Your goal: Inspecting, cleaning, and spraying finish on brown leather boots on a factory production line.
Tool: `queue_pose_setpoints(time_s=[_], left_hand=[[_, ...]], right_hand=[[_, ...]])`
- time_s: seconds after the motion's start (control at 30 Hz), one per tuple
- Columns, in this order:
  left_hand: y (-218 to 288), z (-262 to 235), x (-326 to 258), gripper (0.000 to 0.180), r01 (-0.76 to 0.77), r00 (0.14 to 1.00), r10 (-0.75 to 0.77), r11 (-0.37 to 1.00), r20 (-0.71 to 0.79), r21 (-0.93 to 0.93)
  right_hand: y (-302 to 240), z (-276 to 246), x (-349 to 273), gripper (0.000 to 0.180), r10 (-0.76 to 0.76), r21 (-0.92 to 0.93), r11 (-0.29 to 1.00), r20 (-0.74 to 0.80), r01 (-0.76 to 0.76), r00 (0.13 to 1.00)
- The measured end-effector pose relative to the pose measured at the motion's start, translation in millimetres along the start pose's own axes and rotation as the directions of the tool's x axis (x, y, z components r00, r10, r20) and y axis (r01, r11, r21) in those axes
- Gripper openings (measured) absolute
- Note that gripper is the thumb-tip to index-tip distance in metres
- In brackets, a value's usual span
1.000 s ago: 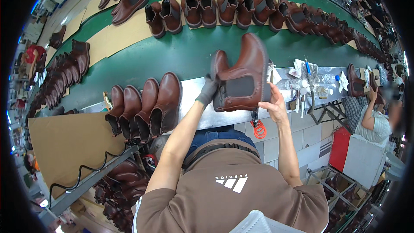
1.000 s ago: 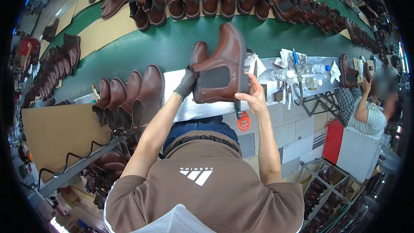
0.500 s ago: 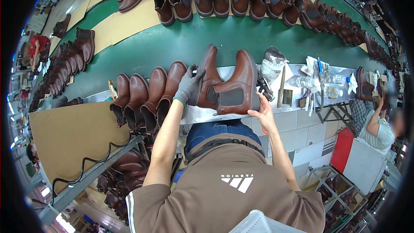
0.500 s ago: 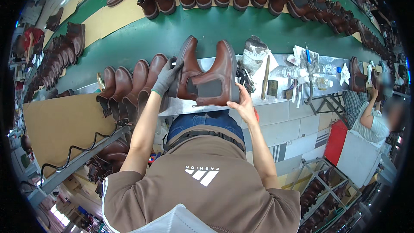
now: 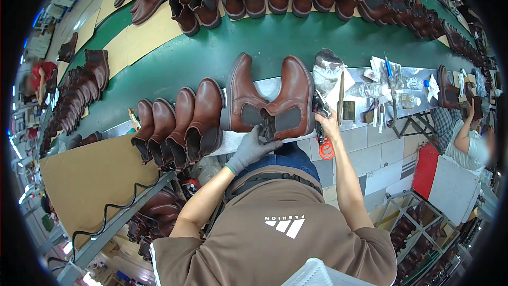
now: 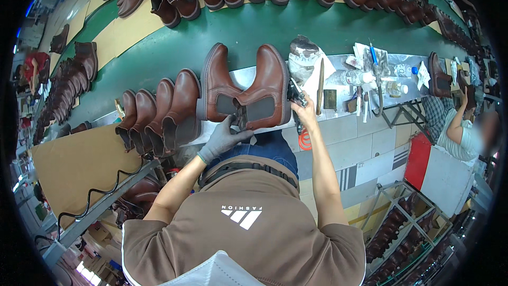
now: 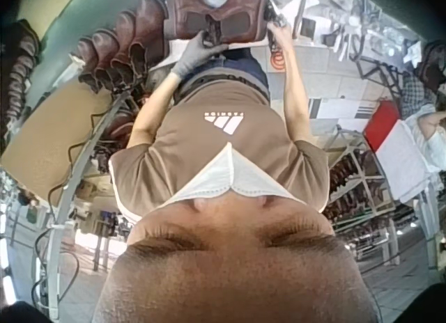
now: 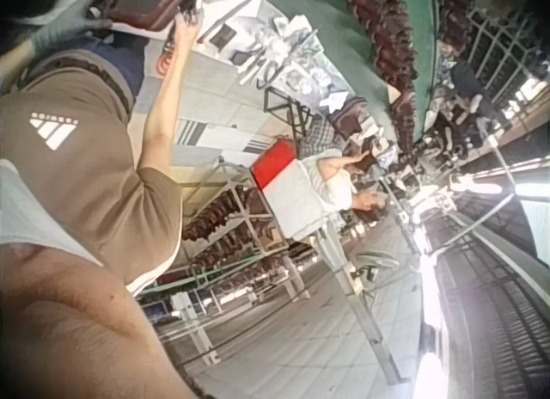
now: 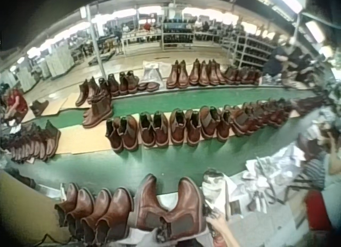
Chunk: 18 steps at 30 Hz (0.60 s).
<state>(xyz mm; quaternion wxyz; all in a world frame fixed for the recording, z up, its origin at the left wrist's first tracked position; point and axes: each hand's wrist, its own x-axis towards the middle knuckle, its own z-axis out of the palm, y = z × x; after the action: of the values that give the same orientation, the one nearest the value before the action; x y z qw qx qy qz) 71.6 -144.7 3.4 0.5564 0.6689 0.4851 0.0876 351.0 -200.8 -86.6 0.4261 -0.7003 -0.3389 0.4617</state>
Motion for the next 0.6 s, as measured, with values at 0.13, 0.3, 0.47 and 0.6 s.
queue_pose_setpoints(time_s=[0.13,0.3,0.47,0.6], left_hand=[[-15,32,6,0.051,0.099,0.995,-0.09,0.932,0.041,-0.348],[-25,56,16,0.029,0.228,0.972,-0.092,0.563,0.214,-0.794],[-38,94,33,0.024,0.345,0.939,-0.118,0.31,0.324,-0.886],[-42,116,39,0.02,0.296,0.908,-0.356,0.167,0.223,-0.94]], right_hand=[[16,7,2,0.027,-0.081,-0.004,0.997,-0.06,0.081,0.995],[1,3,-8,0.023,0.027,0.015,1.0,-0.226,-0.025,0.974],[-81,-43,-29,0.018,-0.178,0.006,0.983,-0.155,0.181,0.972],[-101,-52,-69,0.022,-0.166,0.182,0.966,-0.104,0.183,0.981]])
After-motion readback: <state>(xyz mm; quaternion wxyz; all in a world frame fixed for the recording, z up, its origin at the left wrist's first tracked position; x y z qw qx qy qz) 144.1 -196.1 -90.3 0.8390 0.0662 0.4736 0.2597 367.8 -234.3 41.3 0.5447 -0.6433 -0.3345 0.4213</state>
